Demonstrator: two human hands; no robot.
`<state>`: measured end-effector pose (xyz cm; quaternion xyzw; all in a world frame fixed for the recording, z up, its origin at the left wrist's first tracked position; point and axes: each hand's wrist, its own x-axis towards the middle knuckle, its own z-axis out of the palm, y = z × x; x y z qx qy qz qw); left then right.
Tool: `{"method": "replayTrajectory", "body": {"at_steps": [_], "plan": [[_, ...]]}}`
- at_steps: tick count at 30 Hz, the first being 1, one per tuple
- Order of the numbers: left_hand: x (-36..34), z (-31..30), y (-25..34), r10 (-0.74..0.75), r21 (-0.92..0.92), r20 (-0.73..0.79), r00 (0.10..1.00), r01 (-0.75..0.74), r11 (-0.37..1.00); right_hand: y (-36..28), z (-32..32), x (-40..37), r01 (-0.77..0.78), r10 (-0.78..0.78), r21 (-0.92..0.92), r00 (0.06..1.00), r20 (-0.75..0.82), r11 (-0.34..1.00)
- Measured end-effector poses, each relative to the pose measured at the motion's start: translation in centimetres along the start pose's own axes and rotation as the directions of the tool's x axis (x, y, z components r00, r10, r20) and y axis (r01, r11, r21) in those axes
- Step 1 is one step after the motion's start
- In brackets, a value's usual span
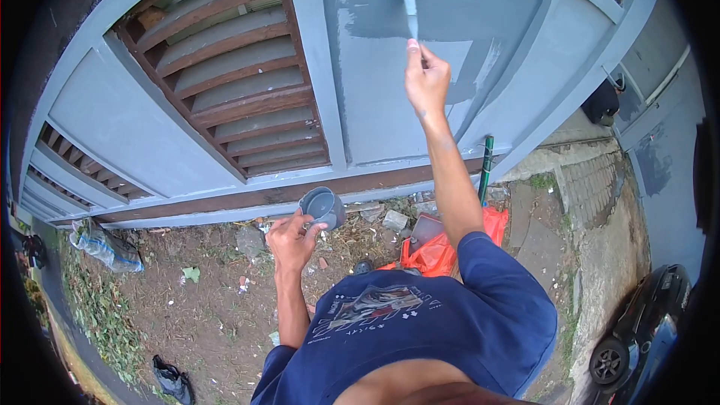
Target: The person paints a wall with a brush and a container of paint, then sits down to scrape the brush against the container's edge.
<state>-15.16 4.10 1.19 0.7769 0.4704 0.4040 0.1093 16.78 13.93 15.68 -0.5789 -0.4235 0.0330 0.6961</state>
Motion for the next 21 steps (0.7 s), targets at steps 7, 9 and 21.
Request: {"method": "replayTrajectory", "body": {"at_steps": [7,9,21], "plan": [[-0.9,-0.9,-0.2,0.024,0.049,-0.021,1.000,-0.023,0.999,-1.7,-1.0,-1.0,-0.307,0.248,0.218,0.934,0.259,0.926],[-1.2,-1.0,-0.4,0.023,0.045,-0.014,1.000,-0.022,0.999,-0.5,-5.7,1.5,-0.332,0.312,0.233,0.943,0.116,0.914],[-2.4,-1.6,-0.6,0.073,0.074,-0.040,0.997,-0.070,0.995,2.8,-6.7,4.5,-0.013,-0.029,-0.131,0.950,-0.311,0.991]]}}
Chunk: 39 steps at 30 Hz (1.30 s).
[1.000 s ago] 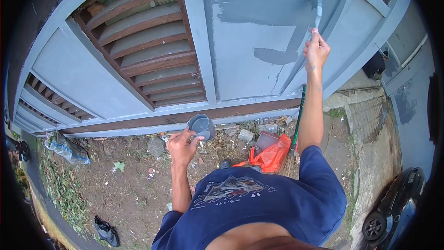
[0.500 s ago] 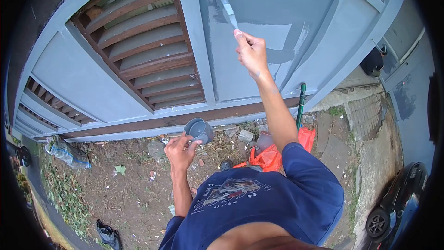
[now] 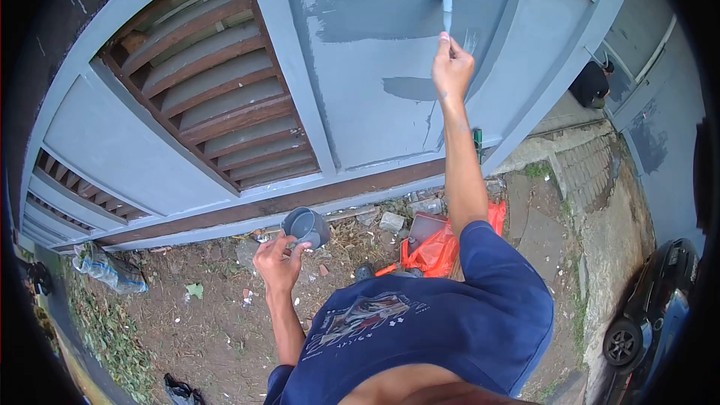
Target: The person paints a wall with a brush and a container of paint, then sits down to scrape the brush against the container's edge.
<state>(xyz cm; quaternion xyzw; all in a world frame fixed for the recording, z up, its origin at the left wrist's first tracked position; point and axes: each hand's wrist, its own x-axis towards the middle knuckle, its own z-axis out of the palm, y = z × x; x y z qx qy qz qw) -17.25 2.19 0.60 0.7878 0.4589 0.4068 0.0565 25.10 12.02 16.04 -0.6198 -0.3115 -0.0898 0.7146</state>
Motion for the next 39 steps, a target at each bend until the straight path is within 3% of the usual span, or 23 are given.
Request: {"method": "replayTrajectory", "body": {"at_steps": [3,5,6,8,13,14,17,20,21,23,26,27,28,29,30,31,33,34,37,39], "plan": [[-0.4,-0.1,0.3,-0.034,0.012,0.023,0.999,0.034,0.999,-2.7,3.8,-7.7,-0.010,-0.028,0.141,0.964,0.266,0.990],[-0.4,-0.3,1.0,-0.058,0.018,0.052,0.997,0.057,0.998,-2.6,5.8,-11.1,0.029,-0.074,0.110,0.902,0.426,0.994],[-0.3,-0.4,1.2,-0.084,0.025,0.076,0.994,0.082,0.996,-2.7,5.6,-11.0,0.028,-0.073,0.112,0.904,0.421,0.993],[-0.6,-0.1,0.9,-0.080,0.021,0.073,0.994,0.079,0.997,-2.8,4.7,-10.3,-0.095,0.007,0.128,0.825,0.565,0.987],[-0.2,0.5,1.2,-0.077,0.020,0.075,0.994,0.075,0.997,2.4,-1.8,0.0,-0.149,0.105,0.158,0.961,0.256,0.976],[-0.2,0.8,1.1,-0.063,0.010,0.067,0.996,0.063,0.998,1.1,-3.7,2.0,-0.227,0.199,0.174,0.966,0.166,0.958],[0.1,1.3,1.7,-0.044,0.003,0.054,0.998,0.044,0.999,2.3,-7.7,8.1,-0.238,0.230,0.221,0.971,0.060,0.946],[0.3,1.7,2.4,-0.064,-0.012,0.056,0.996,0.065,0.998,3.1,-7.4,10.7,-0.142,0.141,-0.005,0.989,-0.048,0.990],[0.3,1.8,2.6,-0.094,-0.034,0.078,0.993,0.097,0.995,2.8,-6.2,10.2,-0.139,0.139,-0.003,0.989,-0.043,0.990],[0.4,2.0,3.4,-0.074,-0.020,0.069,0.995,0.075,0.997,1.3,-2.8,6.8,0.101,-0.103,-0.048,0.994,-0.028,0.994],[0.1,2.4,4.2,-0.061,-0.009,0.051,0.997,0.062,0.998,-4.4,0.9,1.3,0.026,-0.048,0.104,0.976,0.214,0.994],[0.2,2.5,4.3,-0.073,-0.013,0.044,0.996,0.074,0.997,-5.6,2.2,-0.4,0.091,-0.131,0.156,0.954,0.271,0.984],[0.2,2.6,4.6,-0.075,-0.008,0.039,0.996,0.075,0.997,-6.5,3.6,-2.0,0.033,-0.100,0.196,0.934,0.343,0.980],[0.2,2.8,5.0,-0.098,-0.014,0.025,0.995,0.098,0.995,-7.1,4.6,-3.2,0.080,-0.186,0.263,0.892,0.412,0.962],[0.1,2.8,5.4,-0.120,-0.021,0.013,0.993,0.120,0.993,-7.6,4.9,-3.8,0.083,-0.170,0.184,0.827,0.535,0.979],[0.0,2.9,5.6,-0.120,-0.015,0.012,0.993,0.120,0.993,-7.6,4.8,-3.6,0.079,-0.169,0.188,0.827,0.536,0.979],[0.1,3.2,5.6,-0.115,-0.016,-0.020,0.993,0.114,0.993,-7.3,4.3,-2.8,-0.127,-0.030,0.210,0.787,0.616,0.969],[0.2,3.3,5.6,-0.114,-0.014,-0.026,0.993,0.114,0.993,-6.4,3.5,-1.6,-0.223,-0.002,0.310,0.809,0.588,0.924],[0.3,3.3,5.8,-0.094,0.003,-0.027,0.995,0.095,0.996,-5.2,-2.4,3.2,-0.419,0.219,0.298,0.823,0.524,0.858],[0.6,3.1,6.4,-0.150,0.000,0.010,0.989,0.150,0.989,-3.1,-5.3,6.6,-0.384,0.285,0.315,0.904,0.318,0.868]]}}
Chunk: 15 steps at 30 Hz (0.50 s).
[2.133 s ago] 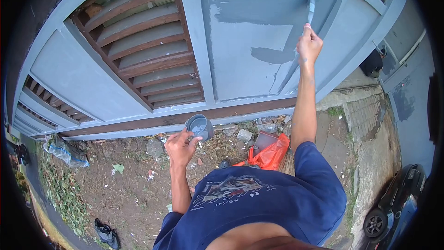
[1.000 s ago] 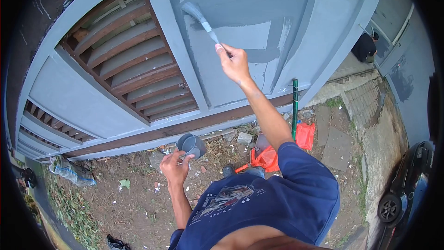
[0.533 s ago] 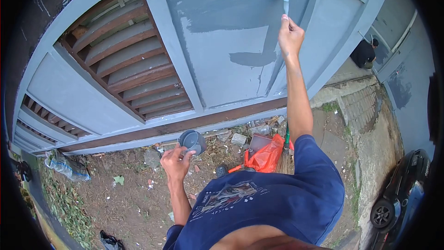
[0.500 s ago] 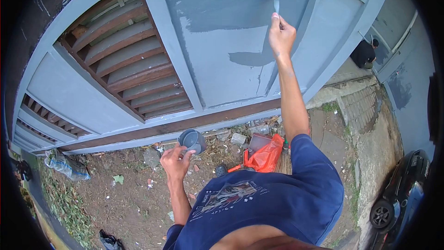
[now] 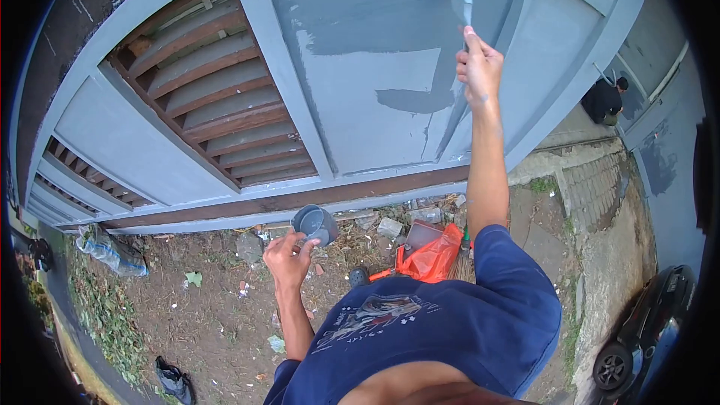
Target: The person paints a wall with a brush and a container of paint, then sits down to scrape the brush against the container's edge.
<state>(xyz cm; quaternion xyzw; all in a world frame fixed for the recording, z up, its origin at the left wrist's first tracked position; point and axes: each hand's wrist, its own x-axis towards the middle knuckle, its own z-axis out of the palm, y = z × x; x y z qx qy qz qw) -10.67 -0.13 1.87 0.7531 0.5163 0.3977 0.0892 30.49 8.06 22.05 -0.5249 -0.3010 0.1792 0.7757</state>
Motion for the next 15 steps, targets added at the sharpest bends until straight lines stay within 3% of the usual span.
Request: {"method": "replayTrajectory", "body": {"at_steps": [2,4,7,10,12,14,15], "plan": [[-0.1,0.0,0.0,0.025,0.025,-0.004,1.000,-0.025,0.999,0.4,-3.1,2.0,0.032,-0.029,0.050,0.997,-0.068,0.998],[-0.1,0.1,0.2,0.051,0.048,-0.013,0.999,-0.050,0.998,0.7,-3.9,2.7,0.089,-0.099,-0.048,0.958,-0.269,0.995],[-0.4,0.3,0.6,0.001,0.039,-0.026,1.000,0.000,0.999,5.7,-0.6,2.3,0.232,-0.292,-0.264,0.932,-0.216,0.936],[-0.7,0.4,0.5,0.015,0.026,-0.032,0.999,-0.014,1.000,6.1,6.3,-4.6,0.299,-0.312,-0.259,0.950,-0.012,0.918],[-0.9,0.2,0.8,-0.011,0.014,-0.017,1.000,0.011,1.000,7.2,10.0,-8.9,0.251,-0.219,-0.209,0.962,0.165,0.945],[-0.9,0.3,0.7,-0.013,0.024,-0.016,1.000,0.013,1.000,10.7,12.5,-11.4,0.352,-0.274,-0.220,0.908,0.318,0.910],[-1.0,0.3,0.5,-0.007,0.031,-0.012,1.000,0.007,0.999,10.7,12.4,-11.7,0.348,-0.270,-0.217,0.908,0.320,0.912]]}}
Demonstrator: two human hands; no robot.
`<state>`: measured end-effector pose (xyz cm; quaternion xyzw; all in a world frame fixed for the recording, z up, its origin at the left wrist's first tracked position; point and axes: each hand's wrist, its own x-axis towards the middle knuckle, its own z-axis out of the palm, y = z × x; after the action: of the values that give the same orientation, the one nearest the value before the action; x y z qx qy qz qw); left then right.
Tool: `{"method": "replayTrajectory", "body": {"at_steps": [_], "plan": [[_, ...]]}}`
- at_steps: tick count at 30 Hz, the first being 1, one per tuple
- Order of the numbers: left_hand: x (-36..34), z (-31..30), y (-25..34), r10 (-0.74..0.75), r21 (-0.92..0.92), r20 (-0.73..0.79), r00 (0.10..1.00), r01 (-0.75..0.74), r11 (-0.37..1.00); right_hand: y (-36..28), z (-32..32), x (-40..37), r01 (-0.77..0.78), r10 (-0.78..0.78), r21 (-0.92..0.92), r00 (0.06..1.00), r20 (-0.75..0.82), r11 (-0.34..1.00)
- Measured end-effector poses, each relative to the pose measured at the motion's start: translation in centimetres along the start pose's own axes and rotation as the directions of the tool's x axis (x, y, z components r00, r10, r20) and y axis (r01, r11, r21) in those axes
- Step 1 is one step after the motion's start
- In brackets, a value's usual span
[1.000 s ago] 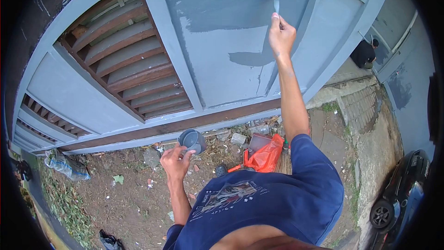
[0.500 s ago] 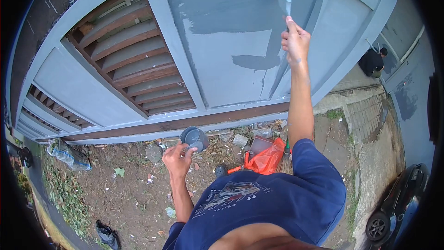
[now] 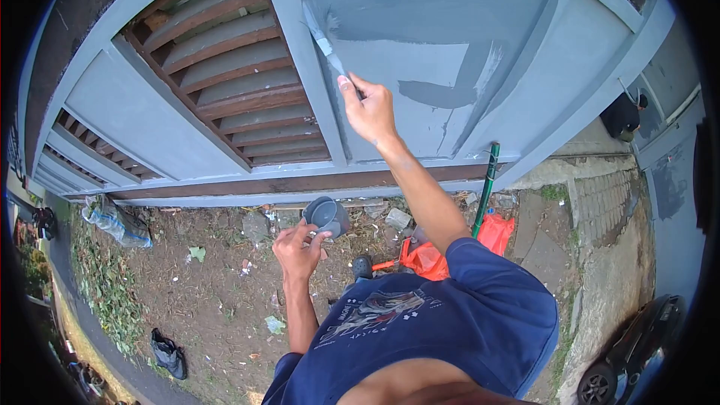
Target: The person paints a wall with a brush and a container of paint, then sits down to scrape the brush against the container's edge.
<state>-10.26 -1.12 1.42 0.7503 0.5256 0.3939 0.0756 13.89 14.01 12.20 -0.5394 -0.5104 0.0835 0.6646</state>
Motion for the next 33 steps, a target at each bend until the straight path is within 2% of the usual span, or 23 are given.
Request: {"method": "replayTrajectory", "body": {"at_steps": [2,4,6,8,11,12,15,18,20,22,23,25,26,27,29,31,33], "plan": [[-0.1,0.1,-0.7,0.025,0.009,-0.014,1.000,-0.025,1.000,0.1,-0.6,-0.1,-0.137,0.134,0.035,0.988,0.076,0.990],[-0.1,0.2,-1.0,0.047,0.011,-0.033,0.998,-0.046,0.999,1.0,-4.2,1.1,-0.253,0.246,0.099,0.967,0.072,0.962],[0.0,0.3,-1.1,0.048,0.025,-0.011,0.999,-0.047,0.999,2.2,-8.1,1.8,-0.293,0.299,0.190,0.954,-0.005,0.937],[0.1,0.4,-1.2,0.026,0.032,-0.012,1.000,-0.026,0.999,3.0,-11.6,2.6,-0.285,0.319,0.199,0.933,-0.167,0.938],[-0.1,0.2,-1.3,0.012,0.040,-0.027,1.000,-0.011,0.999,3.6,-15.5,4.4,-0.233,0.347,0.312,0.855,-0.385,0.921],[-0.1,0.1,-1.3,0.014,0.031,-0.032,0.999,-0.013,0.999,3.3,-15.9,5.1,-0.216,0.360,0.336,0.813,-0.459,0.917],[-0.3,-0.6,-1.1,0.024,0.039,-0.050,0.998,-0.022,0.999,3.3,-14.6,6.5,-0.218,0.365,0.326,0.778,-0.511,0.920],[-0.7,-0.7,-1.2,-0.020,0.027,-0.051,0.998,0.021,0.999,2.3,-8.5,5.8,-0.137,0.221,0.217,0.874,-0.433,0.967],[-0.8,-0.8,-1.1,-0.023,0.043,-0.070,0.997,0.026,0.999,0.0,-4.1,4.5,-0.135,0.205,0.239,0.933,-0.296,0.962],[-0.8,-0.9,-1.1,-0.015,0.060,-0.087,0.996,0.021,0.998,-2.6,-0.7,3.2,-0.128,0.145,0.231,0.988,-0.055,0.964],[-0.9,-0.9,-1.3,-0.022,0.070,-0.092,0.996,0.028,0.997,-2.9,0.5,3.0,-0.128,0.145,0.230,0.988,-0.055,0.965],[-1.1,-1.0,-1.3,-0.031,0.080,-0.096,0.995,0.038,0.996,-2.9,2.1,3.1,-0.117,0.081,0.259,0.986,0.149,0.959],[-1.1,-1.1,-1.3,-0.040,0.077,-0.095,0.995,0.048,0.996,-2.7,2.1,3.1,-0.188,0.154,0.300,0.979,0.133,0.935],[-0.9,-1.1,-1.3,-0.049,0.072,-0.100,0.994,0.056,0.996,-2.8,1.2,3.3,-0.182,0.148,0.302,0.980,0.134,0.936],[-0.6,-1.2,-1.1,-0.064,0.063,-0.082,0.995,0.070,0.996,-3.1,-2.8,3.7,-0.310,0.306,0.356,0.950,0.070,0.882],[-0.4,-1.1,-1.1,-0.081,0.055,-0.058,0.995,0.084,0.995,-3.1,-6.8,4.3,-0.339,0.381,0.365,0.924,-0.045,0.867],[-0.2,-1.0,-1.4,-0.020,0.062,-0.069,0.997,0.024,0.998,-0.8,-10.9,5.3,-0.282,0.368,0.356,0.908,-0.202,0.891]]}}
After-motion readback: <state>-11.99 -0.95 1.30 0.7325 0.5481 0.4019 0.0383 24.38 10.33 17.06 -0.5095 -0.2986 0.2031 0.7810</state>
